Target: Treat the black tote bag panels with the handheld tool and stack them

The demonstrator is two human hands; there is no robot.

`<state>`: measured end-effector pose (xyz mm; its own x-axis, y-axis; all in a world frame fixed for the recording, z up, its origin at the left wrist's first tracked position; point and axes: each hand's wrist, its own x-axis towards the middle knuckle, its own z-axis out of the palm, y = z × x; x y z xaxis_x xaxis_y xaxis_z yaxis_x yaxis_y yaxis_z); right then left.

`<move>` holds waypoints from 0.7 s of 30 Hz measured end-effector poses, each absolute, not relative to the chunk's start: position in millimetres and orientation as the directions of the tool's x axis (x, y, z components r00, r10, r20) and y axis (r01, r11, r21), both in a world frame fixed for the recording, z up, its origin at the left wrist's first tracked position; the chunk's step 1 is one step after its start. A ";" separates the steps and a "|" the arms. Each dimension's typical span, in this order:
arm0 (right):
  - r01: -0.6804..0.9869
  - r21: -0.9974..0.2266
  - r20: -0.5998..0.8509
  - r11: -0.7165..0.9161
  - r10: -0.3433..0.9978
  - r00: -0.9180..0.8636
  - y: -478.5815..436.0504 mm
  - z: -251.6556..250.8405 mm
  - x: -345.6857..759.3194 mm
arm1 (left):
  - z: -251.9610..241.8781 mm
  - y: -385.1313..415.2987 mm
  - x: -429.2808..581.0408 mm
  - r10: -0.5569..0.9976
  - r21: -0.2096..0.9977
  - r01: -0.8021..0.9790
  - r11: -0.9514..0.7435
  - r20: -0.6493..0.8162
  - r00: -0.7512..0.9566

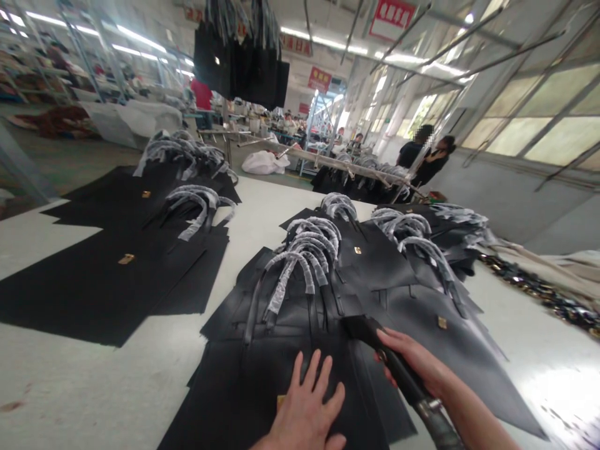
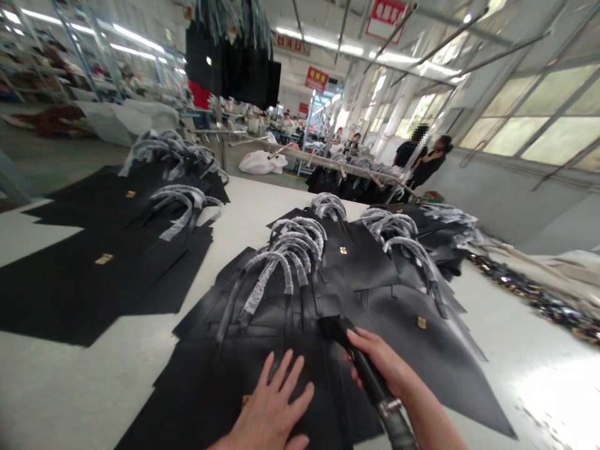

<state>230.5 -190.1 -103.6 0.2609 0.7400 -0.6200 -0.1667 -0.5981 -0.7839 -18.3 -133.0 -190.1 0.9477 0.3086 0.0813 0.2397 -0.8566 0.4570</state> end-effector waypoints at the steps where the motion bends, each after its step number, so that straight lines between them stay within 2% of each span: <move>1: -0.149 -0.777 -0.628 -0.611 0.738 0.247 -193.0 -102.0 231.2 | -191.1 -133.7 -19.0 0.299 0.458 0.231 -0.858 0.082 0.951; 5: -0.110 -0.757 -0.650 -0.644 0.726 0.224 -197.5 -99.4 232.7 | -194.2 -137.2 -22.1 0.252 0.449 0.186 -0.874 0.093 0.963; 12: -0.077 -0.829 -0.539 -0.553 0.757 0.368 -195.8 -90.7 217.9 | -188.2 -152.6 -31.2 0.284 0.428 0.210 -0.879 0.116 0.952; 18: -0.084 -0.747 -0.657 -0.660 0.711 0.252 -243.4 -84.3 200.7 | -183.6 -161.9 -37.1 0.306 0.435 0.218 -0.873 0.141 0.942; 21: -0.088 -0.741 -0.666 -0.665 0.712 0.222 -239.5 -93.1 190.5 | -180.7 -162.1 -38.9 0.298 0.435 0.211 -0.876 0.141 0.944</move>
